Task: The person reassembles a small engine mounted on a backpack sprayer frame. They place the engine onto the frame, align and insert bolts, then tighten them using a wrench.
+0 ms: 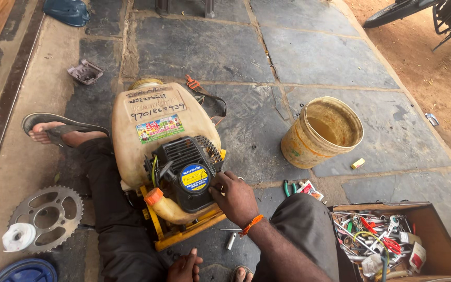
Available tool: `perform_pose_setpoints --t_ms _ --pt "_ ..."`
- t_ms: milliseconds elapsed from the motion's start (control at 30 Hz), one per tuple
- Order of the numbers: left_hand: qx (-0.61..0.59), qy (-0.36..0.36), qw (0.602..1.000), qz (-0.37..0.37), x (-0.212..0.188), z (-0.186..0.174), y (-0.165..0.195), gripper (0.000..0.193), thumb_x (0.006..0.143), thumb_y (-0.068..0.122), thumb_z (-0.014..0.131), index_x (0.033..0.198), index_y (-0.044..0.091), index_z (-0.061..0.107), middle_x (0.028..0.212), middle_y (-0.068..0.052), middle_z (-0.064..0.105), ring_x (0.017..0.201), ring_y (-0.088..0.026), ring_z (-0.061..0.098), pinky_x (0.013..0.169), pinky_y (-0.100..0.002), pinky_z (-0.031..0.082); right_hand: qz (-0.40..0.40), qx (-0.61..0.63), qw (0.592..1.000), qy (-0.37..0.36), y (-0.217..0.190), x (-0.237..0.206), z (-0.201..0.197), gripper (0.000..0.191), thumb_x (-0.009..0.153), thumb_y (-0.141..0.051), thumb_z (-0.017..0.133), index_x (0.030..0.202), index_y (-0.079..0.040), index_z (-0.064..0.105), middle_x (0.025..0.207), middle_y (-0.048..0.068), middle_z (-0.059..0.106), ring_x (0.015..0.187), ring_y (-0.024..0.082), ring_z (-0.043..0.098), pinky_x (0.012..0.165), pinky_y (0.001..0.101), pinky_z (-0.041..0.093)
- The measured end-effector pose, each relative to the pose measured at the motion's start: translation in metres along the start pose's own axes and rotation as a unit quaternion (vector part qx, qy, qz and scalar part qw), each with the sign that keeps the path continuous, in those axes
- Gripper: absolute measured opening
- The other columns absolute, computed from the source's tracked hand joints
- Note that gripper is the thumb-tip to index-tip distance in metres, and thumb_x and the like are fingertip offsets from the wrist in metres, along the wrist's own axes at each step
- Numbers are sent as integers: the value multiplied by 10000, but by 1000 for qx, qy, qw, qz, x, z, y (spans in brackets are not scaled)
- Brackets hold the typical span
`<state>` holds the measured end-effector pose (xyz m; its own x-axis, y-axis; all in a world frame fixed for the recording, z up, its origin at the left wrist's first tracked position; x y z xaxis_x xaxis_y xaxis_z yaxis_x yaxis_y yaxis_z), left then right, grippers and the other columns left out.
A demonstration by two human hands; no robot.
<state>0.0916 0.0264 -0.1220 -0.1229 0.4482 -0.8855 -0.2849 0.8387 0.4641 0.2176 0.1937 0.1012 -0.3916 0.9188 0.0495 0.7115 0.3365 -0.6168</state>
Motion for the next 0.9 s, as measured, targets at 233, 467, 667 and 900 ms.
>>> perform_pose_setpoints --t_ms 233,467,667,900 --pt "7 14 1000 5 -13 2 7 486 930 510 728 907 25 742 678 -61 573 556 -190 573 586 -384 547 24 1 999 -37 2 2 -1 240 896 -293 740 1042 -117 666 999 77 675 874 272 717 759 422 569" --pt "64 38 987 142 -22 -3 15 376 958 426 678 857 70 739 578 -65 464 480 -174 486 528 -411 498 -34 -8 999 -9 4 -2 1 172 923 -260 713 1015 -116 691 1021 84 687 877 287 716 762 435 567" --pt "126 64 964 227 -15 -9 16 350 983 348 684 821 43 741 524 -18 410 444 -129 388 491 -356 404 20 -28 999 -19 8 -2 5 196 927 -276 710 989 -101 646 984 96 673 857 297 706 754 443 563" --pt "108 231 925 282 -33 -14 18 297 1031 326 607 972 83 767 526 -62 488 436 -116 398 479 -314 364 30 0 999 -39 5 -7 0 300 922 -301 709 1147 -110 652 1098 92 646 957 268 711 825 412 577"
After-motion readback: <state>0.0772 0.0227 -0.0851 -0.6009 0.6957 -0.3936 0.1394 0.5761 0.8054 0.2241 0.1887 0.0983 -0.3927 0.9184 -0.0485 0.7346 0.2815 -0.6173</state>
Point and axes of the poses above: each hand's wrist, its own x-axis towards the middle knuckle, its own z-axis out of the palm, y = z × x, the point moved 4 cm from there along x, towards the middle knuckle
